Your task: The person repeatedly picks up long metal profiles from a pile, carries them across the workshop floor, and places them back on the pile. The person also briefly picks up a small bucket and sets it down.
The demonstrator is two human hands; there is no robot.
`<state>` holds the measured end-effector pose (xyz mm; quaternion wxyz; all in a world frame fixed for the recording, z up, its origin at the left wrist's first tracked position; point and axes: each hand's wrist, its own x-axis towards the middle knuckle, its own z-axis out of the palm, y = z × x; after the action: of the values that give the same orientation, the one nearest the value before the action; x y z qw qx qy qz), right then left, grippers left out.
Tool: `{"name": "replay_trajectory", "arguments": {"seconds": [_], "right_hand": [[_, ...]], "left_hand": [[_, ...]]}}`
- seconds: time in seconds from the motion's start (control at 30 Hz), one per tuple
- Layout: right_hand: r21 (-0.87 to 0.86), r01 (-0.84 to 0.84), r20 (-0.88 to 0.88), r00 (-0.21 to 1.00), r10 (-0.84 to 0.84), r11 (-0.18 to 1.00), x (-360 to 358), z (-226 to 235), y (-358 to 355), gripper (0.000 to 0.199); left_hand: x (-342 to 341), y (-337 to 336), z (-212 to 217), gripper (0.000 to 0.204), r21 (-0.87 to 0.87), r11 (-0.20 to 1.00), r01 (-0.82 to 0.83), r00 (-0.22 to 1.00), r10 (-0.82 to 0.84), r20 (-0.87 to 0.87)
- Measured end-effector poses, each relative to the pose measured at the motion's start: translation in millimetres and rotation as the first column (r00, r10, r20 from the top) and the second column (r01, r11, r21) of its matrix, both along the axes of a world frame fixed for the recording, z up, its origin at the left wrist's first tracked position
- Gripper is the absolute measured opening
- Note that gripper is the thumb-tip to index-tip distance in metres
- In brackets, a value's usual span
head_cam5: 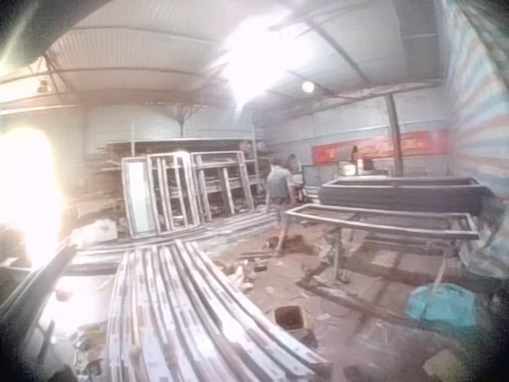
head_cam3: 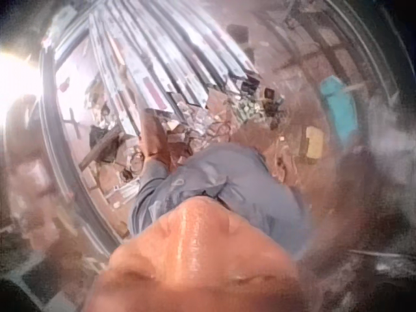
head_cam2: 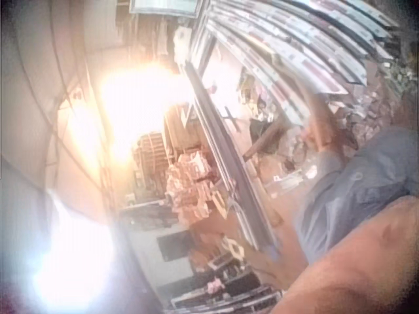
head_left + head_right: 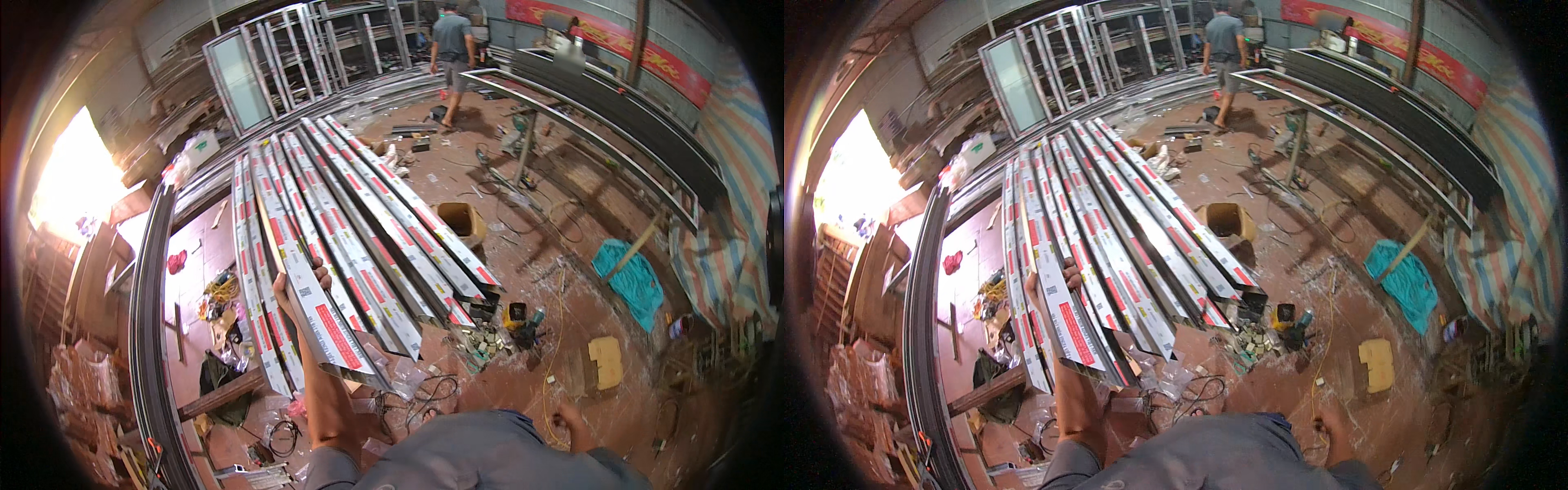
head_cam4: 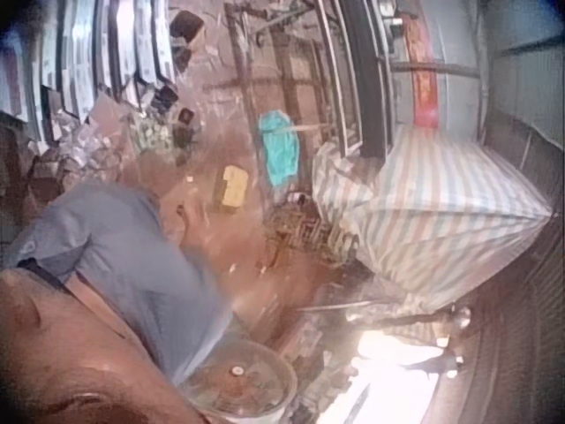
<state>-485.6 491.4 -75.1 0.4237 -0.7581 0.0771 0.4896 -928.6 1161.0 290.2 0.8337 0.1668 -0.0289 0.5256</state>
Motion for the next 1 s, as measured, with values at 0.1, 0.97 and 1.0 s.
{"name": "replay_trajectory", "arguments": {"seconds": [0.1, 0.97, 1.0], "right_hand": [[-0.004, 0.124, 0.149, 0.981, -0.122, 0.992, -6, 29, 46, 0.033], [0.384, 0.382, 0.294, 0.813, -0.503, 0.841, 95, 79, -173, 0.027], [0.38, 0.426, 0.304, 0.781, -0.546, 0.821, 96, 83, -188, 0.032]], "left_hand": [[26, -31, 19, 0.076, 0.174, 0.981, -0.089, 0.991, 0.105, -0.083], [473, -367, 111, 0.062, 0.673, 0.732, -0.103, 0.772, 0.486, -0.41], [493, -372, 110, 0.063, 0.662, 0.745, -0.079, 0.773, 0.465, -0.431]]}}
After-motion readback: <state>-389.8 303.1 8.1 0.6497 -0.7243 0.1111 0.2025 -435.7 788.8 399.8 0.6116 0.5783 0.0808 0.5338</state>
